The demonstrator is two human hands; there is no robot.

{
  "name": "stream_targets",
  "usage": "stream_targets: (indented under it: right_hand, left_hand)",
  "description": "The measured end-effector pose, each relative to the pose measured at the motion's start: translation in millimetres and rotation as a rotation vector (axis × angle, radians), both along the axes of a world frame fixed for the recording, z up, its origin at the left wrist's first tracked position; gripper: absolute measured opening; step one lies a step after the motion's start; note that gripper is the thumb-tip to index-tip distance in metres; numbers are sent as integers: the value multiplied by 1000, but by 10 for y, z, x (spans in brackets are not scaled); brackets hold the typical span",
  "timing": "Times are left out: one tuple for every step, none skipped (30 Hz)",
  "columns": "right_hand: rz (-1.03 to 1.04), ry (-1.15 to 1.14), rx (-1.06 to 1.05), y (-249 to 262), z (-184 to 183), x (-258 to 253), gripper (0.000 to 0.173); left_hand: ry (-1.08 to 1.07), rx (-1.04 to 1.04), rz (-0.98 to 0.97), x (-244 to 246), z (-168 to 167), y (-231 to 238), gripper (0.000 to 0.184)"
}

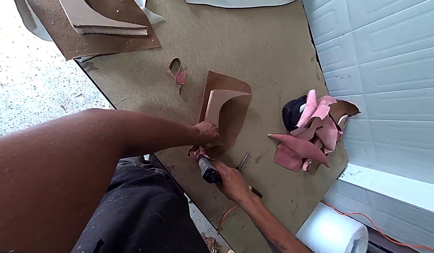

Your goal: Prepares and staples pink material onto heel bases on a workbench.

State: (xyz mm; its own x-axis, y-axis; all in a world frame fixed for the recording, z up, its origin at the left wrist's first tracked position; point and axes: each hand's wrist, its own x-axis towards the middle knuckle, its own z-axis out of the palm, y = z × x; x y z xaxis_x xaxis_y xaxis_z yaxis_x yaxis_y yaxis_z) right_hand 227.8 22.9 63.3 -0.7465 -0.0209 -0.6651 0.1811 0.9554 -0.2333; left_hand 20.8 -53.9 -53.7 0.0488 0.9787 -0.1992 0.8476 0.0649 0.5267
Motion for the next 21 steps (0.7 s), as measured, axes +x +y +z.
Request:
stream_targets:
  right_hand:
    - [-1,-9,6,3,10,-2,48]
    - [-5,-14,7,0,14,-11,47]
    - [-7,-19,8,-12,9,-39,47]
    - [-8,-32,14,-30,12,-70,45]
    - [-10,-52,28,-40,23,-102,44]
    - [-15,-72,45,-45,33,-135,43]
    - [-17,-91,58,-58,42,-164,42]
    - [-18,-100,69,-71,45,-193,41]
    - [-20,-100,73,-79,45,-215,40]
    - [-29,-88,69,-83,44,-209,39]
    - [-45,-64,55,-73,38,-169,39]
    - [-77,-35,28,-47,24,-98,41]
    - [-135,1,-14,-12,1,6,44]
    - [-235,42,-60,32,-18,142,48]
    - [-370,98,-93,89,-31,324,50]
    - [-518,174,-92,158,-44,540,50]
    - [-653,263,-55,241,-52,765,49]
    - [-762,342,25,347,-68,1002,47]
    - [-852,405,133,471,-82,1250,48]
    - [-926,440,246,609,-108,1515,49]
    - [-992,449,354,749,-153,1789,51]
  left_hand:
    - [0,0,-1,12,4,11,30]
    - [1,0,-2,22,3,19,30]
    - [6,-2,-1,18,-3,18,29]
    - [11,-1,0,16,-13,8,28]
    - [15,5,-1,19,-4,6,28]
    - [20,10,-3,21,7,14,29]
    - [26,5,-6,26,17,14,29]
    - [30,-3,-7,32,24,11,29]
    - [34,-15,-8,30,36,11,28]
    - [33,-26,-8,33,43,15,28]
    - [34,-34,-13,41,50,29,28]
    - [37,-40,-20,43,44,51,29]
    - [35,-50,-27,32,36,63,32]
    - [32,-61,-30,10,36,65,39]
    - [22,-80,-31,-12,66,70,49]
    - [8,-100,-22,-24,117,81,57]
    - [-10,-124,7,-28,165,93,66]
    - [-25,-141,50,-21,208,97,74]
    - [-33,-147,100,10,245,104,82]
    - [-33,-148,144,58,265,120,88]
    - [-19,-154,175,114,274,142,91]
